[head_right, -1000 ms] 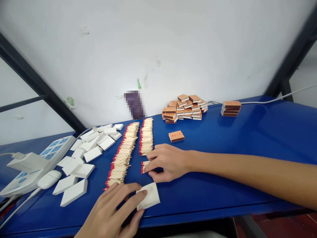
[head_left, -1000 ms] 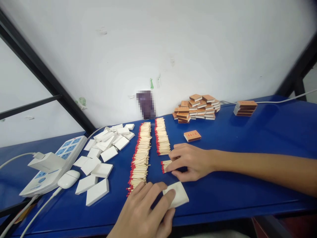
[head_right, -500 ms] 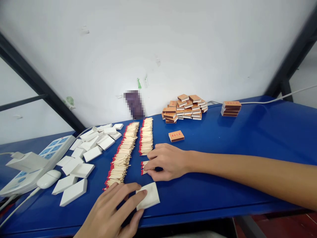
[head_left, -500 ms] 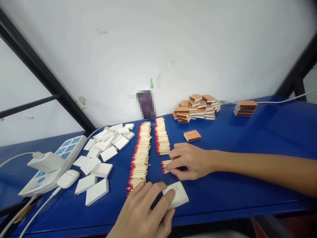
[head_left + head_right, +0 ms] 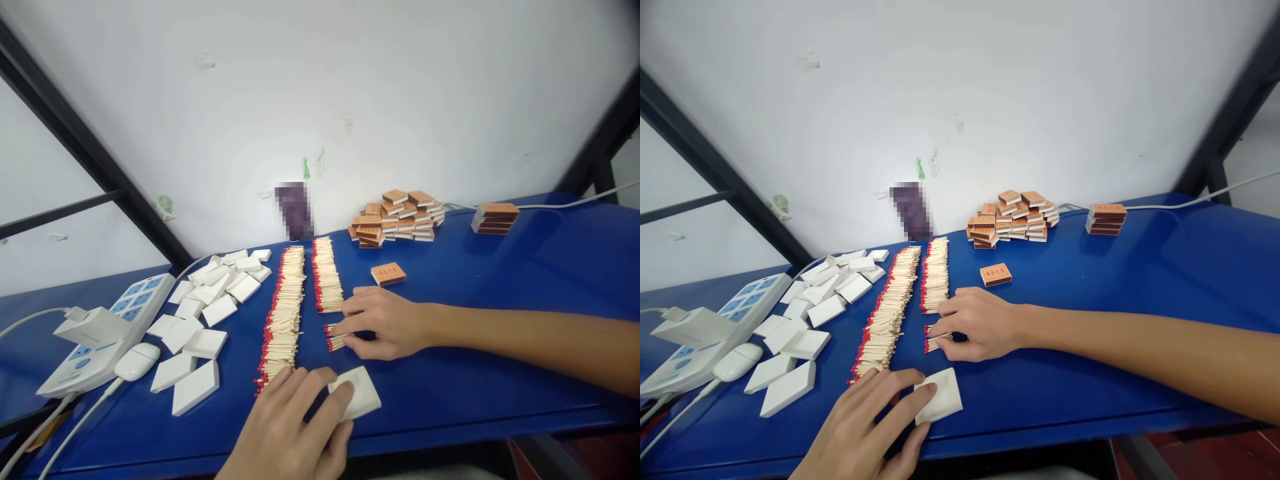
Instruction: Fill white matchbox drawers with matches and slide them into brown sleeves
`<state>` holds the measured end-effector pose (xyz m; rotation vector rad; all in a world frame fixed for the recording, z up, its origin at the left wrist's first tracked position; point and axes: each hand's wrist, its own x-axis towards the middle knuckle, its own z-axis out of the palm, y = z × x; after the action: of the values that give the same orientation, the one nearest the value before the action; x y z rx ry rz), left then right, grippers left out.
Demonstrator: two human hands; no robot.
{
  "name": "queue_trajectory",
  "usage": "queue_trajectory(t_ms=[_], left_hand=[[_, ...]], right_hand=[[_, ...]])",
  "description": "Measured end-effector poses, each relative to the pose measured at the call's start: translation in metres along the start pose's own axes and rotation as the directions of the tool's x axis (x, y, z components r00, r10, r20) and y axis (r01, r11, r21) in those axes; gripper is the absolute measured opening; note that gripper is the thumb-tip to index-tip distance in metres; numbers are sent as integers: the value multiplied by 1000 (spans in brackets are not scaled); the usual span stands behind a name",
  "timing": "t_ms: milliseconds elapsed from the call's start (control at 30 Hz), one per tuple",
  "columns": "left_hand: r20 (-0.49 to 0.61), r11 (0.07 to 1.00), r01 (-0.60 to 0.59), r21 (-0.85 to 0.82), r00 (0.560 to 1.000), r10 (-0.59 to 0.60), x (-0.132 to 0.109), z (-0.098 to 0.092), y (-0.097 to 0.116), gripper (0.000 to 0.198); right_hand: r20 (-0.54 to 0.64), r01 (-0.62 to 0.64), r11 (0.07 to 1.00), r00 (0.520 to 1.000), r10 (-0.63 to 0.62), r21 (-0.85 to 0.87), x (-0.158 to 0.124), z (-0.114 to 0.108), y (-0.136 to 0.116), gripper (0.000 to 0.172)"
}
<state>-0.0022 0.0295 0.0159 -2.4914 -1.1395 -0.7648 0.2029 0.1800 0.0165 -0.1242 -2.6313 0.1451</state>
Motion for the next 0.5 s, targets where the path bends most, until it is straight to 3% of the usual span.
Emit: queue_trajectory(t_ms=[233,500], left_hand=[[5,1000,-3,0,1000,3,2,1,1,24],[12,1000,-3,-13,1000,3,-1,2,0,24]], right_hand=[[36,12,1000,999,-12,-13,-1,1,1,29],[-19,-24,999,1000,23,-22,-2,4,2,27]])
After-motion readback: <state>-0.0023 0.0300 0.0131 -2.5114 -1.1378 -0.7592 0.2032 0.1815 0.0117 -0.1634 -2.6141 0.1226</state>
